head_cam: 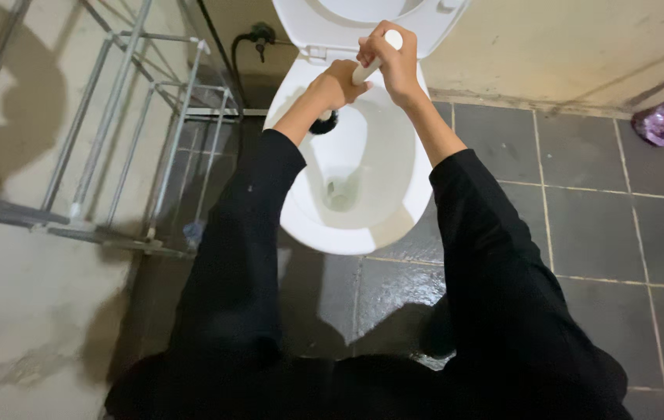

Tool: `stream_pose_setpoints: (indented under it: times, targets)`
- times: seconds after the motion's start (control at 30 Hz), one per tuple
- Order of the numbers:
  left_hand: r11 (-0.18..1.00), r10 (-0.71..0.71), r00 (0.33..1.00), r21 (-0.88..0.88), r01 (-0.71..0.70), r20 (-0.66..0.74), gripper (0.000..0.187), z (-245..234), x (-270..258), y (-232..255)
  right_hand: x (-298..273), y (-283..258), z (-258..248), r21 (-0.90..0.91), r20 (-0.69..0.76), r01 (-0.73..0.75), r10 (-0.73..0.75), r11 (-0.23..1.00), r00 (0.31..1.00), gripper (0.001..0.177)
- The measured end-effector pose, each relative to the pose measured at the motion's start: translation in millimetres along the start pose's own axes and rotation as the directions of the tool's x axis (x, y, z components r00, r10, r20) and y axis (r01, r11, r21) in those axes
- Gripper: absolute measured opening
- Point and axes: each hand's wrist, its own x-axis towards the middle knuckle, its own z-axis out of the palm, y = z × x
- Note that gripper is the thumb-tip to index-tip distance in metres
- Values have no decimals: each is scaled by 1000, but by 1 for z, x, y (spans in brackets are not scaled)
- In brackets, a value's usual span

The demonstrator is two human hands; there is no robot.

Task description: The person scrubs the inside of a white toilet bowl using a toilet brush. They move the brush in circular motions to clean the bowl's interior surfaces.

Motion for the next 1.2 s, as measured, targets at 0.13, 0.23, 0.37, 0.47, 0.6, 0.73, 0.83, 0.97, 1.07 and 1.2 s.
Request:
stream_pose_setpoints:
  times: [0.13,0.23,0.37,0.47,0.6,0.73,0.83,0.97,1.07,1.2]
  targets:
    - [995,-71,974,-48,83,214,28,-15,-32,-2,7,4,25,253,-35,-145,159,956,987,26]
    - [998,-36,990,-53,43,139,25,-12,-22,-12,3,-13,39,27,-50,-32,33,999,998,23]
    - [978,197,968,-29,-204,-158,25,-8,-1,-17,-12,-35,60,-461,53,193,-190,866,980,23]
    - [975,220,965,-6,-223,-143,25,-16,-13,-9,-18,-39,61,-361,-2,152,-164,920,986,25]
    - [993,110,989,23,-113,101,25,-31,-58,10,-28,-37,59,-88,63,154,-149,984,987,25]
    - [996,42,945,-82,-16,326,26,-32,-96,26,-27,-58,68,142,23,-184,182,973,983,22]
    - [998,52,976,-53,-41,211,25,-39,-104,25,-38,-75,79,15,106,-107,105,994,989,18]
    - [971,234,964,79,-225,-124,30,-42,-114,21,-59,-88,94,-116,239,152,-121,982,964,14]
    - [993,106,994,58,-107,21,29,-34,-128,24,-70,-94,96,-37,188,-3,10,999,982,20]
    - [994,73,973,-92,-54,218,27,-10,-149,29,-76,-96,96,-10,135,-290,289,957,948,22]
